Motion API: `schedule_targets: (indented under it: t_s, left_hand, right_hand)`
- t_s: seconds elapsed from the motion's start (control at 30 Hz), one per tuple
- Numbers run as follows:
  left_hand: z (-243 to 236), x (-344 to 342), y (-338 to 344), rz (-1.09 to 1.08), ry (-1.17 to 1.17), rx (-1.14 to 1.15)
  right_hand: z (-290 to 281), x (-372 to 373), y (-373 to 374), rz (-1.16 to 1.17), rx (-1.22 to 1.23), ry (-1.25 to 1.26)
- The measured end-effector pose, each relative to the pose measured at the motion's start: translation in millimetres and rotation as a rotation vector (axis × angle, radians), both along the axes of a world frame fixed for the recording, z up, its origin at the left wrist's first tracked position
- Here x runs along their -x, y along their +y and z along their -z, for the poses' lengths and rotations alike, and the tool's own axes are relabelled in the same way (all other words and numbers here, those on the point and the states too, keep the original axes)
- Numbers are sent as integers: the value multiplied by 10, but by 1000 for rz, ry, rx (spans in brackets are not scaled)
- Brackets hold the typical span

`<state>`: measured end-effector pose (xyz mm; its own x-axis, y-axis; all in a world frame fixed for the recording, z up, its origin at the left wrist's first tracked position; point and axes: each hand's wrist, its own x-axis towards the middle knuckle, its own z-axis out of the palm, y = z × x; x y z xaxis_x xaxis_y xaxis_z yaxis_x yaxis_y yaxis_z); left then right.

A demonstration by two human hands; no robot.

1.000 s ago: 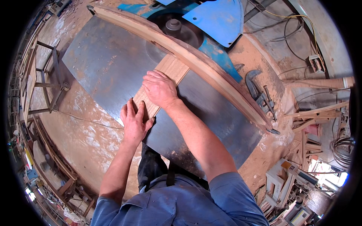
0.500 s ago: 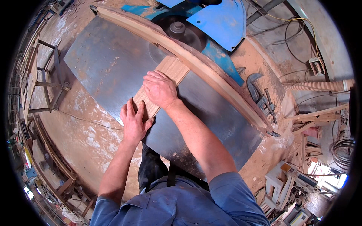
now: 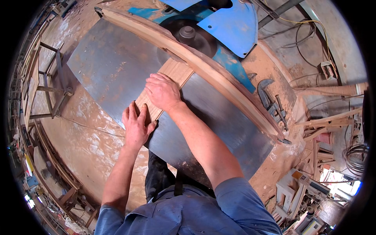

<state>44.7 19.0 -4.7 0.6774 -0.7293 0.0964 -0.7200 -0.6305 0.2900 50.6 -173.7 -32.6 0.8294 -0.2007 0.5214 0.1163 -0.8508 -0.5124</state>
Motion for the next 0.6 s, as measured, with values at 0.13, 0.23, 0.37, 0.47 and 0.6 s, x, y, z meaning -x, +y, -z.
schedule_targets:
  t_s: [0.13,0.23,0.37,0.47,0.6]
  left_hand:
    - [0,-69,25,-15,8,5]
    - [11,-123,39,-8,-5,12]
    - [-31,-164,38,-26,8,-9]
    - [-39,-203,36,-36,23,-12]
    - [-34,-253,44,-32,20,-8]
  right_hand:
    - [-11,-81,28,-21,9,11]
    - [31,-132,42,-9,1,-8]
    - [1,-184,54,-17,21,7]
    - [-27,-217,56,-21,26,14]
    - [-5,-278,61,-8,8,-5]
